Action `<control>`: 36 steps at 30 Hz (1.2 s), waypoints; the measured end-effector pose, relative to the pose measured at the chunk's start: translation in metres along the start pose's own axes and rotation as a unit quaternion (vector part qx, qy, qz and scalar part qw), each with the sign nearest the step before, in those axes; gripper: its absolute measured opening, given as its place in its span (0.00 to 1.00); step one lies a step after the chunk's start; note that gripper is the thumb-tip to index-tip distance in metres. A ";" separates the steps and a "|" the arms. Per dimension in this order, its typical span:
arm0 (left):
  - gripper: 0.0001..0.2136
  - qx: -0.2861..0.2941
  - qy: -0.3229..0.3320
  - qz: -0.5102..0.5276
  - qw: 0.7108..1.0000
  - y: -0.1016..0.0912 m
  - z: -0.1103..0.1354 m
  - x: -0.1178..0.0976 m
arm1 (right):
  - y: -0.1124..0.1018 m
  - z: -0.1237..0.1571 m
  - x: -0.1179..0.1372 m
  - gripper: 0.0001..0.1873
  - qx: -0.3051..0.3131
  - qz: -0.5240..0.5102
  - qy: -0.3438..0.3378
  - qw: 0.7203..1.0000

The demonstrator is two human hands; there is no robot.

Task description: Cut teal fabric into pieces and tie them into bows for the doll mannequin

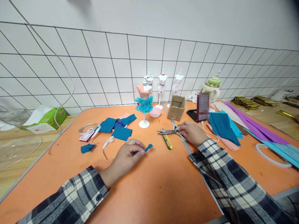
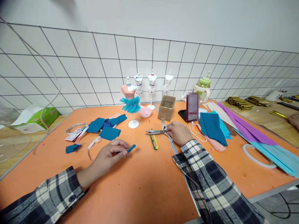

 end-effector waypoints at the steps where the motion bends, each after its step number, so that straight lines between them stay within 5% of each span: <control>1: 0.09 -0.004 -0.006 0.008 1.000 0.000 0.000 0.000 | 0.000 0.000 0.000 0.08 0.002 -0.001 0.008 1.000; 7: 0.10 -0.037 -0.058 0.055 0.996 0.000 -0.001 0.005 | -0.011 0.002 0.006 0.08 -0.026 -0.010 0.063 0.998; 10: 0.11 -0.066 -0.107 0.058 0.990 -0.001 -0.001 0.007 | -0.018 0.003 0.027 0.08 -0.070 -0.173 0.103 0.977; 12: 0.11 -0.083 -0.132 0.060 0.986 -0.002 -0.001 0.006 | -0.015 0.005 0.055 0.12 -0.036 -0.390 0.134 0.910; 15: 0.13 -0.098 -0.141 0.069 0.983 0.001 -0.003 0.004 | -0.006 0.015 0.113 0.19 0.067 -0.623 0.155 0.764; 19: 0.15 -0.099 -0.143 0.096 0.980 0.008 -0.003 0.000 | 0.002 0.029 0.166 0.20 0.126 -0.751 0.186 0.621; 23: 0.15 -0.079 -0.154 0.134 0.976 0.016 -0.002 -0.006 | 0.004 0.033 0.178 0.22 0.149 -0.812 0.200 0.528; 25: 0.15 -0.075 -0.160 0.141 0.974 0.018 -0.001 -0.008 | 0.003 0.033 0.176 0.23 0.140 -0.820 0.208 0.515; 36: 0.17 -0.027 -0.115 0.119 0.986 0.023 0.005 -0.002 | 0.007 0.033 0.176 0.25 0.113 -0.798 0.245 0.538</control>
Point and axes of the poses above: each hand's wrist, its own z-axis away from the middle knuckle, its own y-axis out of the palm, x = y × z, the point moved 3 cm from there along -z, towards the middle knuckle, and after that the axes turned 9 degrees about z, right-handed, at the moved point
